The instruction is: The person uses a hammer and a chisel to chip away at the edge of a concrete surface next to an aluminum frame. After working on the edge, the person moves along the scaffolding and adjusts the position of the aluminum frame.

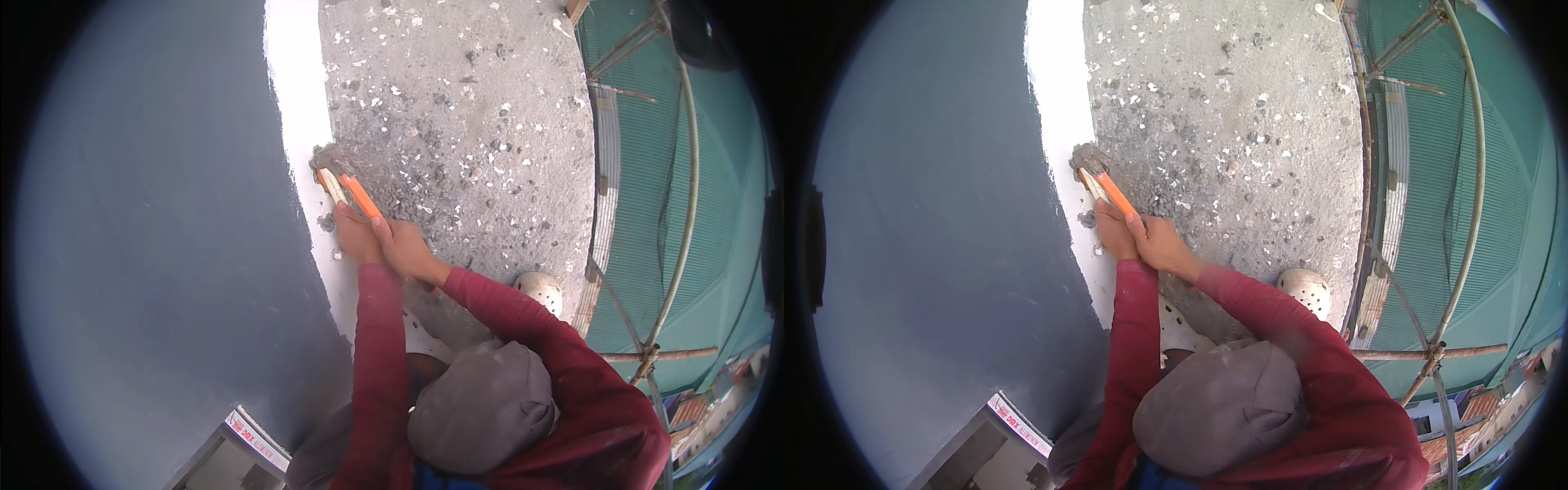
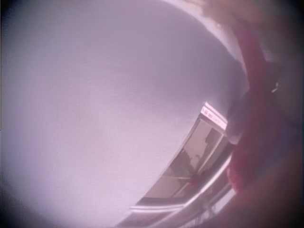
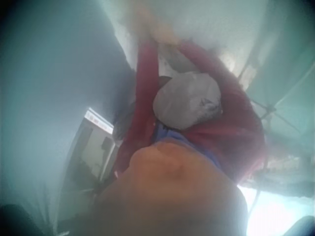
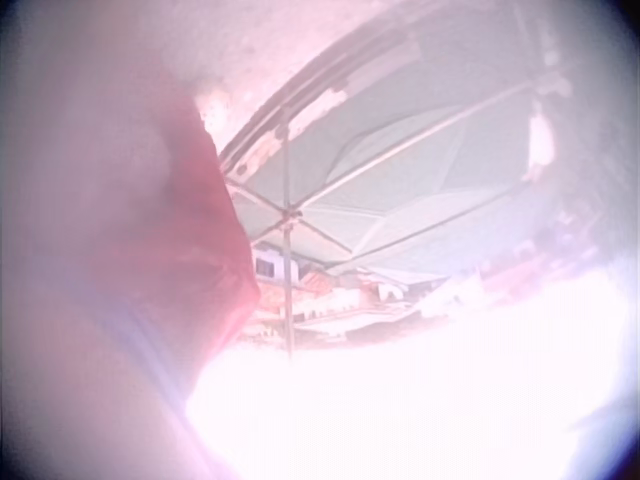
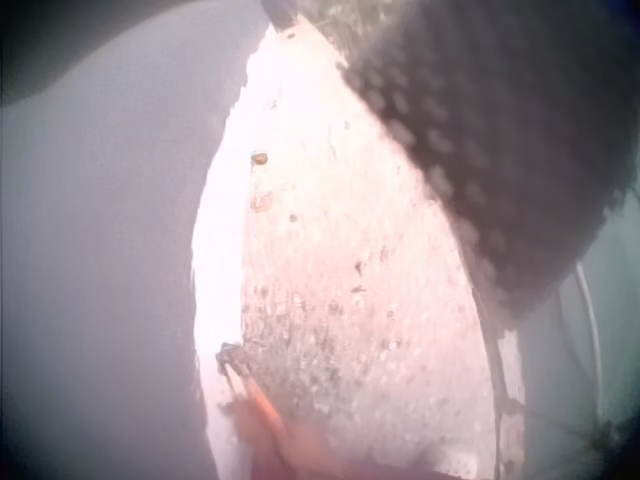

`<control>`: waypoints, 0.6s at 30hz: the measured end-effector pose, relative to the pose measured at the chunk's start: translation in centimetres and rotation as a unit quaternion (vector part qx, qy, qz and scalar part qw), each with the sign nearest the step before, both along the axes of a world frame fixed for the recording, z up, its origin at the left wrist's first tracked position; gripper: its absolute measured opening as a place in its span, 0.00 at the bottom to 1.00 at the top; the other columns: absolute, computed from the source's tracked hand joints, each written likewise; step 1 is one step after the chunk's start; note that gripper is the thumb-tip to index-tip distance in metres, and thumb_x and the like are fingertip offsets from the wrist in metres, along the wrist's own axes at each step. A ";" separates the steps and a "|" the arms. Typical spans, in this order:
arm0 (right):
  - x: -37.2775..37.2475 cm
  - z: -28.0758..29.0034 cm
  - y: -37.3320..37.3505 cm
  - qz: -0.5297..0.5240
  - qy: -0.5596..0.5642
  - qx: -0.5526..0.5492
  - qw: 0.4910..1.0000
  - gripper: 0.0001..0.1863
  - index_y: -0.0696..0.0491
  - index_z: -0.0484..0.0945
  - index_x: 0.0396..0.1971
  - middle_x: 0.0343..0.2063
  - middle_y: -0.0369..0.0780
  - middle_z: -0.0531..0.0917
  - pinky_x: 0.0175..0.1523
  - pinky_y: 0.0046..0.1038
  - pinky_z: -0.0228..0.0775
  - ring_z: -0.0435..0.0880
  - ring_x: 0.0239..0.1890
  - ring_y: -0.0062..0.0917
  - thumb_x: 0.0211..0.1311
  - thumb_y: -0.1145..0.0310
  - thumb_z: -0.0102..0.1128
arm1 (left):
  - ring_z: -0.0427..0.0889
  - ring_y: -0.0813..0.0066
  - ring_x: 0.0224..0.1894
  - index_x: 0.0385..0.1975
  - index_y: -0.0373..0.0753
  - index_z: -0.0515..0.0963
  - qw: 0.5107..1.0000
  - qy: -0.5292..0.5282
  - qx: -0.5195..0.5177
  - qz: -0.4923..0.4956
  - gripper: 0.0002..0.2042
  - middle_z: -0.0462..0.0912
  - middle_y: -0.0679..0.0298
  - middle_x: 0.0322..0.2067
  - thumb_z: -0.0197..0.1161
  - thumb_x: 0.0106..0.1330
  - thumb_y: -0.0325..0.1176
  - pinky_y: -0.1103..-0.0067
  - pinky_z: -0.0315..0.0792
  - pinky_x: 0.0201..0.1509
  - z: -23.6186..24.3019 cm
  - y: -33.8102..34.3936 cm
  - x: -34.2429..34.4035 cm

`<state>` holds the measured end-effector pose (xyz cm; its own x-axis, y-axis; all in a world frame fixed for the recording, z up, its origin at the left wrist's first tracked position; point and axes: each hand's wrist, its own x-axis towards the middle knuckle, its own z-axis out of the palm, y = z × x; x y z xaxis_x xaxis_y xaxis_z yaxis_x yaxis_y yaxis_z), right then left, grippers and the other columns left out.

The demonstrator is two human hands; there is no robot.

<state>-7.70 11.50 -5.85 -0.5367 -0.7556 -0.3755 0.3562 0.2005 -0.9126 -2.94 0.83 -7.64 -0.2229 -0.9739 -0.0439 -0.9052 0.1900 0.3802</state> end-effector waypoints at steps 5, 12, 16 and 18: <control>-0.1 0.1 0.4 -0.048 -0.008 -0.027 0.998 0.36 0.65 0.79 0.34 0.21 0.54 0.80 0.37 0.46 0.72 0.82 0.26 0.49 0.79 0.44 0.38 | 0.82 0.37 0.41 0.48 0.33 0.76 1.000 0.008 -0.024 -0.008 0.25 0.84 0.41 0.37 0.36 0.82 0.47 0.52 0.74 0.43 -0.1 -0.2 0.2; 0.2 -0.6 -0.4 -0.024 -0.024 -0.007 0.999 0.37 0.65 0.78 0.32 0.22 0.54 0.80 0.36 0.46 0.72 0.81 0.25 0.52 0.80 0.44 0.36 | 0.82 0.37 0.40 0.49 0.32 0.76 1.000 0.000 -0.002 -0.021 0.25 0.84 0.41 0.37 0.35 0.82 0.47 0.53 0.74 0.43 0.2 -0.4 0.3; 0.3 -0.6 -0.1 -0.040 0.011 -0.036 0.999 0.36 0.65 0.78 0.31 0.21 0.55 0.79 0.37 0.46 0.71 0.81 0.27 0.54 0.80 0.44 0.37 | 0.82 0.37 0.38 0.46 0.33 0.75 1.000 0.004 -0.009 -0.018 0.24 0.84 0.43 0.33 0.36 0.82 0.47 0.53 0.74 0.42 0.5 -0.3 0.2; 0.0 -0.7 -0.1 -0.016 0.035 -0.002 0.999 0.36 0.64 0.77 0.30 0.20 0.55 0.79 0.37 0.47 0.71 0.81 0.27 0.53 0.79 0.44 0.38 | 0.82 0.37 0.39 0.47 0.33 0.75 1.000 0.002 0.009 -0.017 0.24 0.84 0.43 0.34 0.36 0.82 0.47 0.53 0.74 0.42 0.5 -0.2 0.1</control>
<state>-7.73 11.42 -6.52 -0.5859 -0.7385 -0.3336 0.2985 0.1861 -0.9361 -2.82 0.63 -7.10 -0.2558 -0.9649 -0.0599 -0.8970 0.2138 0.3869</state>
